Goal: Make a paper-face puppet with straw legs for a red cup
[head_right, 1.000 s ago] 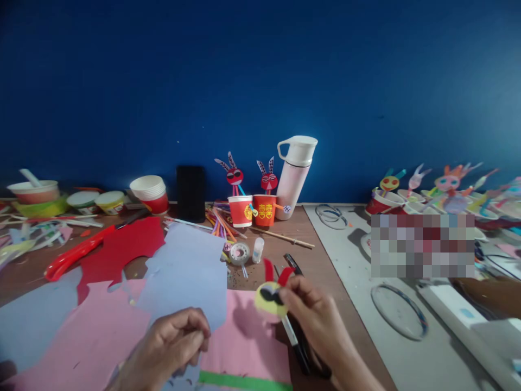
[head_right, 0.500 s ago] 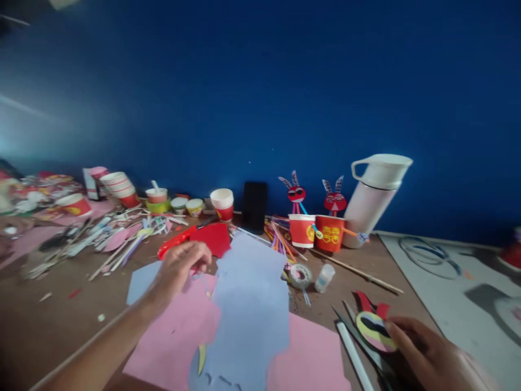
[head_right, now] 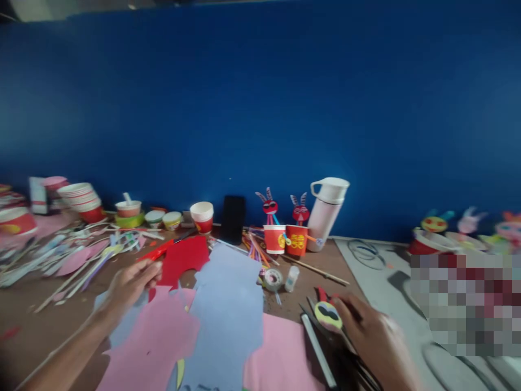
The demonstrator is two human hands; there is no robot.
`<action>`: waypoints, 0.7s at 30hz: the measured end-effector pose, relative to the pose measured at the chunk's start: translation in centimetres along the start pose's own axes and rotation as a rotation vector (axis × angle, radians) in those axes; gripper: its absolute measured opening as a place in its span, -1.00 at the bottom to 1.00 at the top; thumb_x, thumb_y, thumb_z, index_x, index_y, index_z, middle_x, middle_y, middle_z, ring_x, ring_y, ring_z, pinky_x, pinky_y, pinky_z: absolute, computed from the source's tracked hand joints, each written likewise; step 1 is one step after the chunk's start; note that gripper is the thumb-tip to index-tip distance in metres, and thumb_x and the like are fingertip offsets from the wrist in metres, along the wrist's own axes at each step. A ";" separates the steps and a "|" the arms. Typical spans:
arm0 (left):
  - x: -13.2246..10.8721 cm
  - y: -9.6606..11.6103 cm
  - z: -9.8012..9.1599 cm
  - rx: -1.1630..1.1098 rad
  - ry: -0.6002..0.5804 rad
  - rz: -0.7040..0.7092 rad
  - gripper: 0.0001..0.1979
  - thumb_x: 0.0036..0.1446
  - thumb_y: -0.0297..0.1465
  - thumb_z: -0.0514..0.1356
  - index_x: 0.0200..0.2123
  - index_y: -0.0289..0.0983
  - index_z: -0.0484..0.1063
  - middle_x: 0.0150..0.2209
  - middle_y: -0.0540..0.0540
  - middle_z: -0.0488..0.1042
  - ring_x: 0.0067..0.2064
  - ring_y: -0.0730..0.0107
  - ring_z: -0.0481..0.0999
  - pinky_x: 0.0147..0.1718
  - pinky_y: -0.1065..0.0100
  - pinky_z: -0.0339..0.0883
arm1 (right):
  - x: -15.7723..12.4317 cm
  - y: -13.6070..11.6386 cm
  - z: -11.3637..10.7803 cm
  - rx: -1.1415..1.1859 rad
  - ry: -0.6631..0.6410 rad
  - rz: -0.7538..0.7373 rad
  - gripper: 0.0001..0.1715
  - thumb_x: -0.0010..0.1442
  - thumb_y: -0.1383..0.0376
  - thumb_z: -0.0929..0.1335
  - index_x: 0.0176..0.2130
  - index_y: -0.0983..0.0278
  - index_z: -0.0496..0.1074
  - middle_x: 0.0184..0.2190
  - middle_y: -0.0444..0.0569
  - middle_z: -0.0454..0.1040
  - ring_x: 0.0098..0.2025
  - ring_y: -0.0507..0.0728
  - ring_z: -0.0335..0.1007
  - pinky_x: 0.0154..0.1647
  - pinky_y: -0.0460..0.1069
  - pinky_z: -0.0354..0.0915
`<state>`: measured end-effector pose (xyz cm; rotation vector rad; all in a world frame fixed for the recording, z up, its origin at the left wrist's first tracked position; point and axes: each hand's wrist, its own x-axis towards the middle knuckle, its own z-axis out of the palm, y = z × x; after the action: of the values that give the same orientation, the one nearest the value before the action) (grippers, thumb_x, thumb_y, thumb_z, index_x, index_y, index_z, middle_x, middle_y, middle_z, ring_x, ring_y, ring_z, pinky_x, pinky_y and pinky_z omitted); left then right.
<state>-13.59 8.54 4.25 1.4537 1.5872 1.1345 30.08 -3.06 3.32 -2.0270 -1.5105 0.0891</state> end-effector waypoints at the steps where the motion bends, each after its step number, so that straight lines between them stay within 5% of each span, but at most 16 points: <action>1: 0.0 0.0 0.1 0.010 -0.018 0.005 -0.63 -0.01 -0.10 0.16 -0.64 -0.26 0.28 -0.67 0.07 0.28 -0.60 0.48 0.26 -0.59 0.47 0.11 | 0.2 -0.9 -0.5 -0.016 -0.047 -0.009 -0.66 0.11 0.01 0.26 -0.43 0.15 0.47 -0.62 -0.11 0.48 -0.56 0.17 0.40 -0.50 -0.01 0.20; 6: -0.3 0.6 1.5 0.030 -0.074 0.029 -0.54 0.04 -0.03 0.09 -0.68 -0.24 0.14 -0.71 0.10 0.12 -0.63 0.49 0.11 -0.62 0.46 -0.01 | 2.3 -3.6 -1.5 -0.019 -0.160 -0.081 -0.68 0.18 0.06 0.23 -0.29 0.17 0.44 -0.47 -0.12 0.50 -0.43 0.13 0.41 -0.41 -0.04 0.23; 11: -0.1 2.7 3.4 0.016 -0.135 0.062 -0.51 0.06 -0.02 0.07 -0.69 -0.23 0.10 -0.70 0.10 0.08 -0.61 0.48 0.10 -0.58 0.45 -0.01 | 4.2 -4.4 1.2 0.039 -0.214 -0.163 -0.50 0.09 0.11 0.29 0.00 0.24 0.33 -0.14 0.05 0.48 -0.11 0.24 0.41 -0.18 0.05 0.28; 16: 0.5 4.6 5.9 -0.027 -0.219 0.054 -0.50 0.05 0.01 0.08 -0.68 -0.24 0.10 -0.68 0.11 0.07 -0.63 0.53 0.04 -0.62 0.47 -0.08 | 4.7 -4.8 4.2 0.071 -0.254 -0.168 -0.60 0.07 0.21 0.28 -0.08 0.26 0.39 -0.23 0.02 0.52 -0.18 0.24 0.44 -0.19 0.07 0.28; 21: 1.2 5.0 8.1 -0.078 -0.240 0.047 -0.54 0.04 -0.02 0.12 -0.65 -0.25 0.15 -0.65 0.10 0.12 -0.62 0.53 0.10 -0.61 0.48 -0.05 | 5.2 -4.8 4.3 0.077 -0.312 -0.178 -0.71 0.16 0.17 0.23 -0.19 0.22 0.41 -0.35 -0.05 0.54 -0.29 0.20 0.46 -0.29 0.01 0.26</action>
<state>-4.48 10.88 5.89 1.5202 1.3359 0.9950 26.16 4.17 3.72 -1.8725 -1.8411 0.4019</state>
